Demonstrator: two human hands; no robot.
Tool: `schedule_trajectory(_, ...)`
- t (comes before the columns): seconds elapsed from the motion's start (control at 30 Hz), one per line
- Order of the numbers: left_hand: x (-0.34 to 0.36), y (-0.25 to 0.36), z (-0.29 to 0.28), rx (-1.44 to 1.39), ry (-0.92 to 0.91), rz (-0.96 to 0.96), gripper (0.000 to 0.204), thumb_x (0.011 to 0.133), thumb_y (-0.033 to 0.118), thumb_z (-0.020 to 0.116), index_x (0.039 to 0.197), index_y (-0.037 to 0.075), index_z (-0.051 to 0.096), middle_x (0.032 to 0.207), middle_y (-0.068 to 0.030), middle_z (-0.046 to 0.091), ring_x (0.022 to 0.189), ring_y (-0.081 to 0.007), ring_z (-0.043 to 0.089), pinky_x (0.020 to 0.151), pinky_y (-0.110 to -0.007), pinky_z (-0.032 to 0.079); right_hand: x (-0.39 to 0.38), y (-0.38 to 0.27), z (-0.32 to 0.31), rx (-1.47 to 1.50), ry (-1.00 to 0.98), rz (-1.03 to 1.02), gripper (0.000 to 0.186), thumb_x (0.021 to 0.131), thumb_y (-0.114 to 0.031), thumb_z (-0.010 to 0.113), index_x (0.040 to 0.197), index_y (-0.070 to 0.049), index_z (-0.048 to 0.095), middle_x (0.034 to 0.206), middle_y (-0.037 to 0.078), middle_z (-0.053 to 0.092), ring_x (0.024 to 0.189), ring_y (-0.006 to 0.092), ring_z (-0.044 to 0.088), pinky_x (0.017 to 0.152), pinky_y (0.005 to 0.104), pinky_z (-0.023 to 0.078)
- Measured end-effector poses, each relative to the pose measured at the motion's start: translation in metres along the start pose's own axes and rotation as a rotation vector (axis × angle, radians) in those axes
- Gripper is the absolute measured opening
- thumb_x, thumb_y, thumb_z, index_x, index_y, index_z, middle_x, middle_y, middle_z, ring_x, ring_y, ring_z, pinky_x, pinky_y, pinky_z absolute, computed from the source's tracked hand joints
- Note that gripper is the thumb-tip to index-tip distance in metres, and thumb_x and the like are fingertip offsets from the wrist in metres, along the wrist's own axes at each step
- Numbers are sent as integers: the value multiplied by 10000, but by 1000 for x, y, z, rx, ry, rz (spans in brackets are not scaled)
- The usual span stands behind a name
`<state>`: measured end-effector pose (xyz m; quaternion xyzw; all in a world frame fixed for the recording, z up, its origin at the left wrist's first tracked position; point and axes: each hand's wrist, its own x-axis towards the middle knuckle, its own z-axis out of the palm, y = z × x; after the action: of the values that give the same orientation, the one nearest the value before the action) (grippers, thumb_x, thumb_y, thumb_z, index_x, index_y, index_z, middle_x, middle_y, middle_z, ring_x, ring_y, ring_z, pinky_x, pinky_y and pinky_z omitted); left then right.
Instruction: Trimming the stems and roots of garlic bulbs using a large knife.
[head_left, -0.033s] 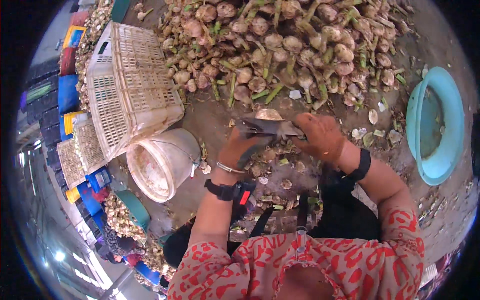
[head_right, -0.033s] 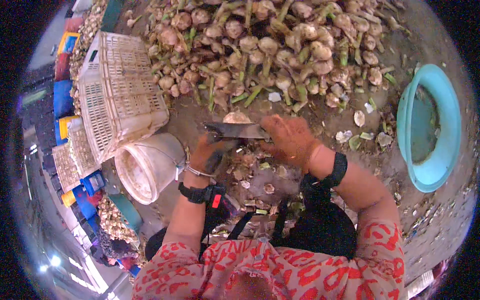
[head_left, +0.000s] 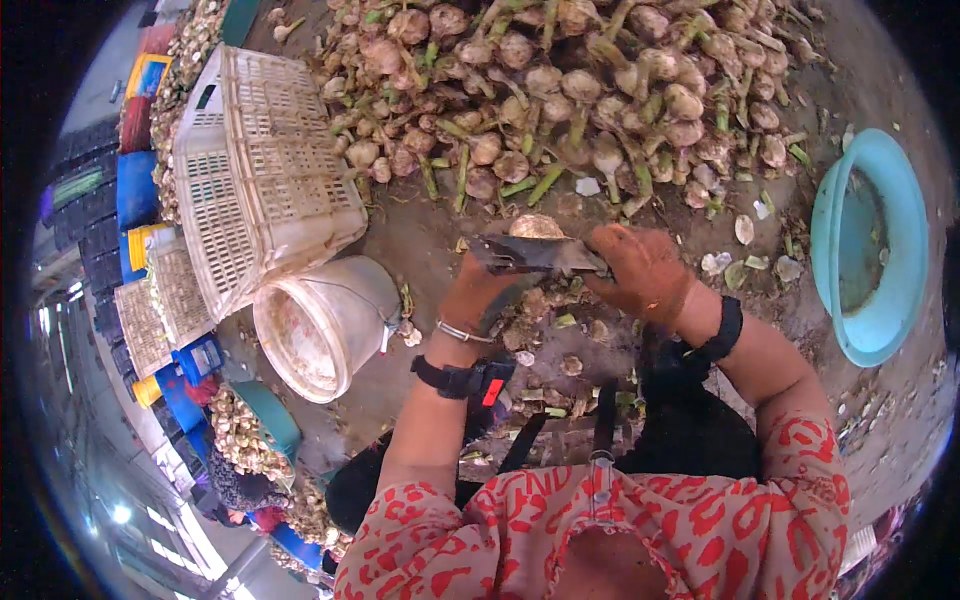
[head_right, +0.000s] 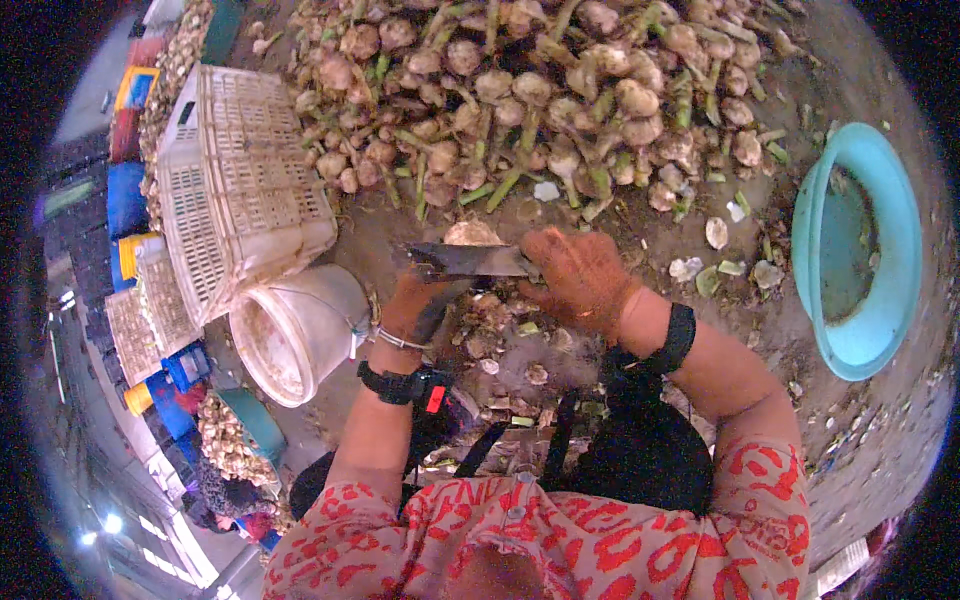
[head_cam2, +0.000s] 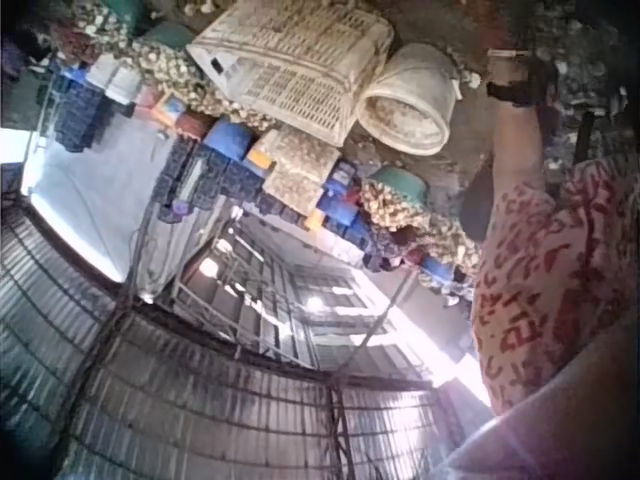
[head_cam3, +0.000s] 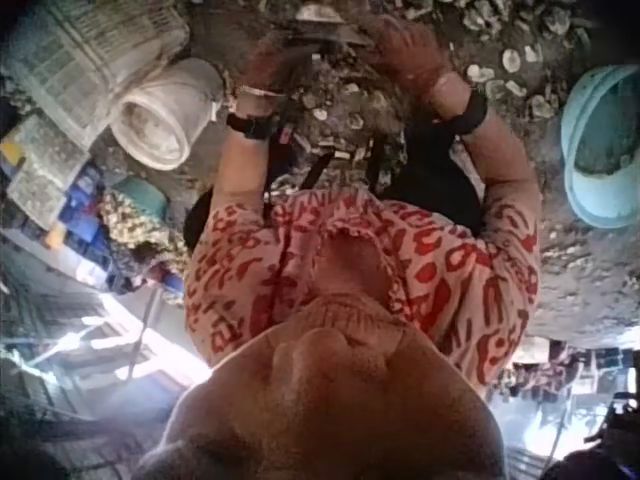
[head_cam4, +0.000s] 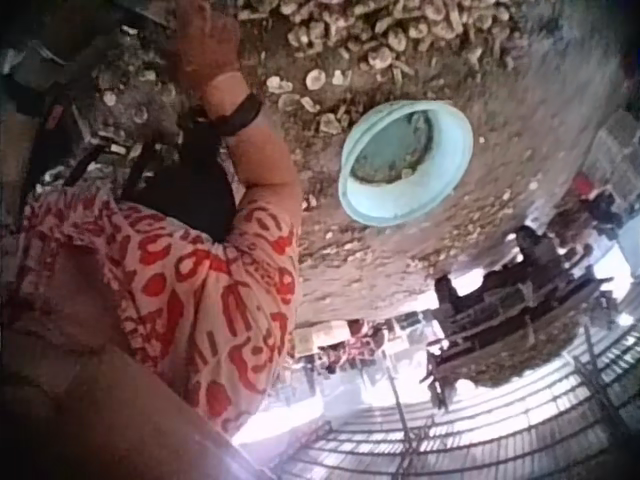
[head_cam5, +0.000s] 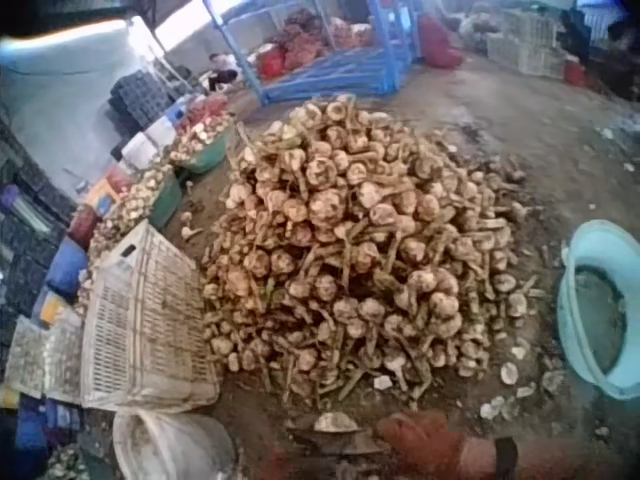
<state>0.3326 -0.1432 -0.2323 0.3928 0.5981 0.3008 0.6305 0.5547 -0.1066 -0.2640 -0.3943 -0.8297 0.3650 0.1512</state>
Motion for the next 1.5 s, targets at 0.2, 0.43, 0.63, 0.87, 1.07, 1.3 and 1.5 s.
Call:
schedule_trajectory(0.2,-5,1,37,-164,88,91,294,784,28,615,1068,33,540,968,-65,637,858,-136,608,699,-261,504,-24,-3,-21,-34,-61,-16,379,722,-281,659,1006,-68,523,911,144,579,803,343,589,654,437,470)
schedule_trajectory(0.43,-19,31,73,385,114,238,408,718,104,677,1091,30,529,960,-84,627,879,-183,607,743,-305,501,-43,33,9,112,153,-41,392,739,-337,620,1032,-90,532,922,145,617,830,349,611,698,460,487)
schedule_trajectory(0.63,-44,106,104,595,-151,621,737,573,247,825,1161,11,449,1079,-108,557,1005,-228,564,857,-361,482,-39,39,-7,45,-77,291,391,813,-364,559,959,-2,562,870,225,625,849,354,607,750,443,466)
schedule_trajectory(0.87,-19,76,100,531,69,576,724,637,111,774,1256,2,416,1213,-154,504,1132,-234,491,968,-377,389,-42,41,-38,1113,88,110,477,761,-156,625,1217,-95,498,1219,191,503,1037,330,543,869,393,446)
schedule_trajectory(1.07,-3,46,107,132,174,67,516,760,127,655,1218,-11,464,1168,-143,546,1024,-254,548,887,-334,433,-37,15,-43,1287,195,409,372,803,-278,648,1085,-42,589,978,137,640,926,276,600,839,346,449)
schedule_trajectory(1.3,7,-1,83,-1078,41,-79,379,806,186,594,1113,-29,545,1088,-149,577,952,-272,585,826,-355,490,-41,19,-38,607,371,177,369,809,-321,617,1043,-36,602,944,187,634,911,337,593,808,384,452)
schedule_trajectory(1.5,-7,-4,39,-1079,-144,247,375,792,297,613,1067,52,542,1015,-78,579,910,-217,558,851,-348,462,-78,49,29,198,30,569,446,791,-342,640,1076,-4,579,1026,226,582,912,343,565,834,415,434)
